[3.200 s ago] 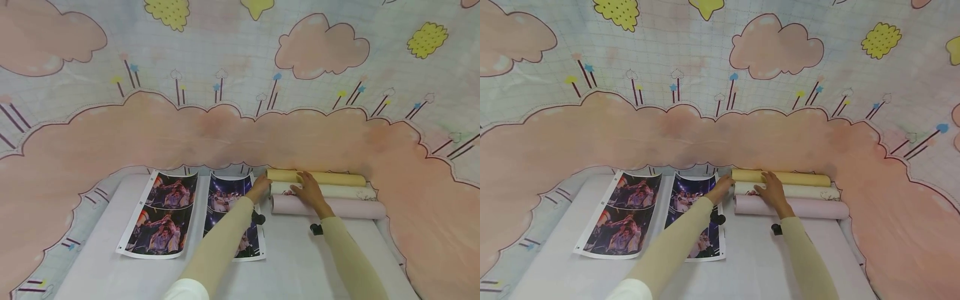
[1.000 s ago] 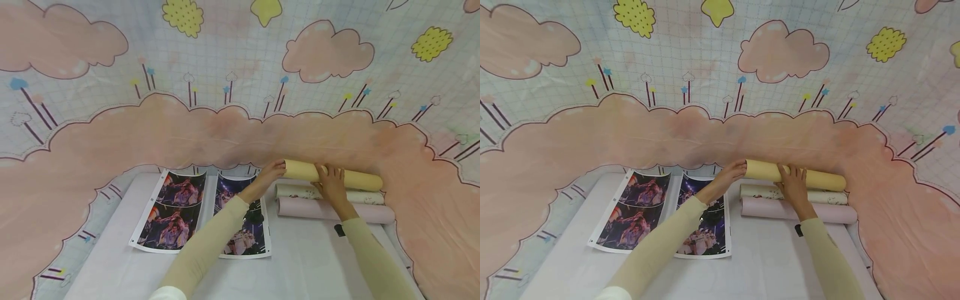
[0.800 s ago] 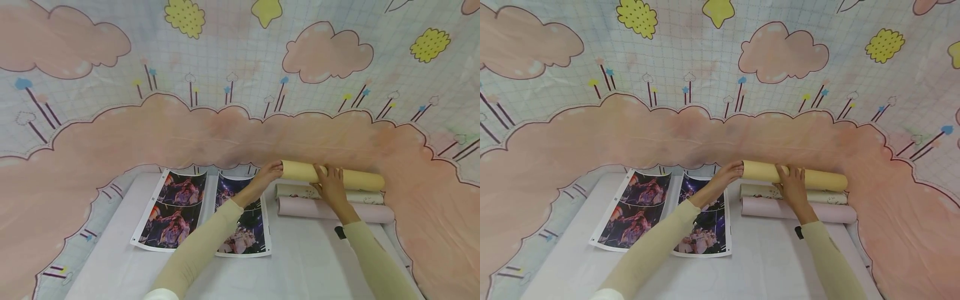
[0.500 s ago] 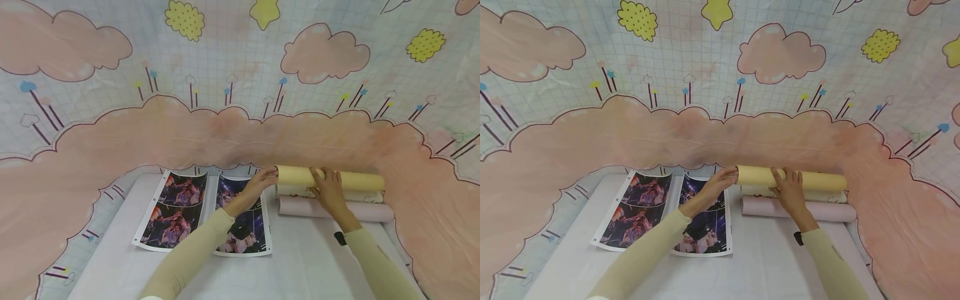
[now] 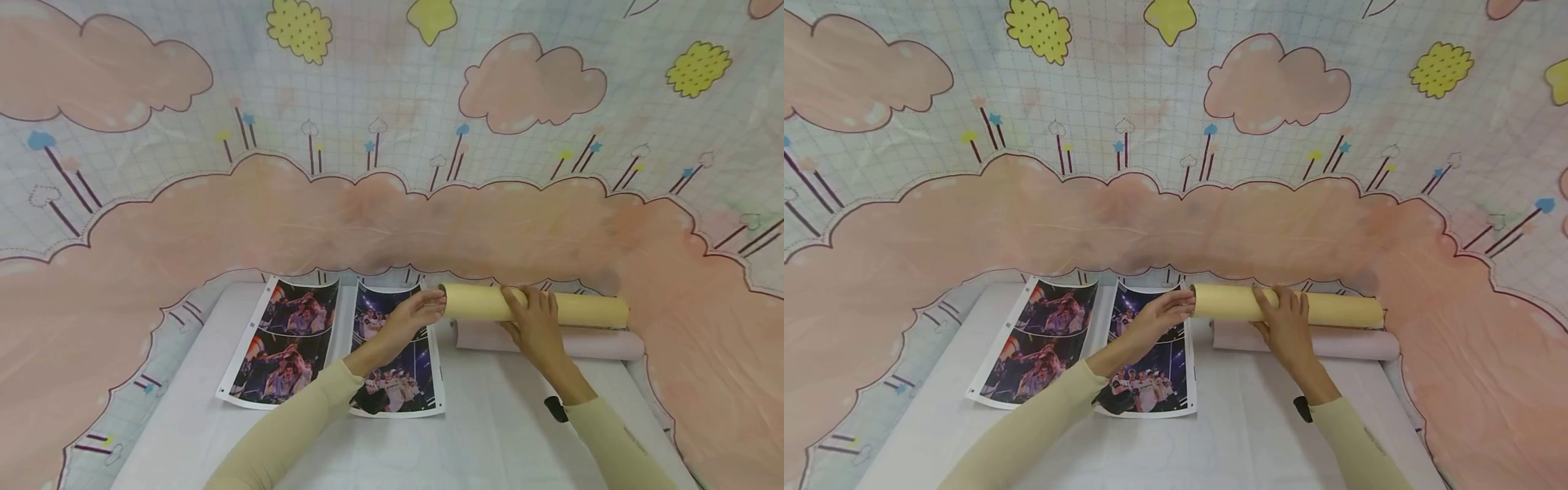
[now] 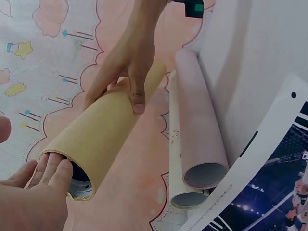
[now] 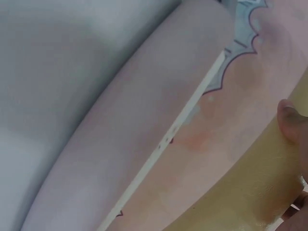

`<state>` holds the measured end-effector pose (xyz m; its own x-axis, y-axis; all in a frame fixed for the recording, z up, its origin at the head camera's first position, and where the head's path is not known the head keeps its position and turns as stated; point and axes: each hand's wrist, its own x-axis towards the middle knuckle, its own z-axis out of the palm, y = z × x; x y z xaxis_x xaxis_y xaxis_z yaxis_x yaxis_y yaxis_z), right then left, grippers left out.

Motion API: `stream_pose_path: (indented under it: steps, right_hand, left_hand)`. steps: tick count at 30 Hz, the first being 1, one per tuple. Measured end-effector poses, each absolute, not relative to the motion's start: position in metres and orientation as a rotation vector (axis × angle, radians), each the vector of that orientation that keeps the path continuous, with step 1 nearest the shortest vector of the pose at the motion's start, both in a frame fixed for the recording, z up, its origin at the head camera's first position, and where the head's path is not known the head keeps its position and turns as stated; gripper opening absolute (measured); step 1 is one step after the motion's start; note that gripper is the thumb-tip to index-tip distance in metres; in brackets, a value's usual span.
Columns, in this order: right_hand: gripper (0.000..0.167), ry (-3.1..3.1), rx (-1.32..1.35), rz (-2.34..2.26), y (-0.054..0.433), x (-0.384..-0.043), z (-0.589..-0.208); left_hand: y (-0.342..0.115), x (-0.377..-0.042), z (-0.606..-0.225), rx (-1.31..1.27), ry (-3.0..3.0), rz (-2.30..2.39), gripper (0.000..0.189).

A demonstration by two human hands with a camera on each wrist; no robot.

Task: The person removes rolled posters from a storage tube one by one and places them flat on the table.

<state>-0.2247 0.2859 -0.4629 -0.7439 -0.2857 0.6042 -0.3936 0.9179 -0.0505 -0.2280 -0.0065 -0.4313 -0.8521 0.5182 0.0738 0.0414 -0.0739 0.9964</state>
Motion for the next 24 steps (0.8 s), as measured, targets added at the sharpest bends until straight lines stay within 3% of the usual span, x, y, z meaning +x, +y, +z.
stream_pose_path:
  steps: [24]
  right_hand:
    - [0.081,-2.639,0.491,0.182,0.253,-0.174,-0.481]
  left_hand:
    - [-0.053,-0.187,-0.459,0.567,1.868,1.897,0.049]
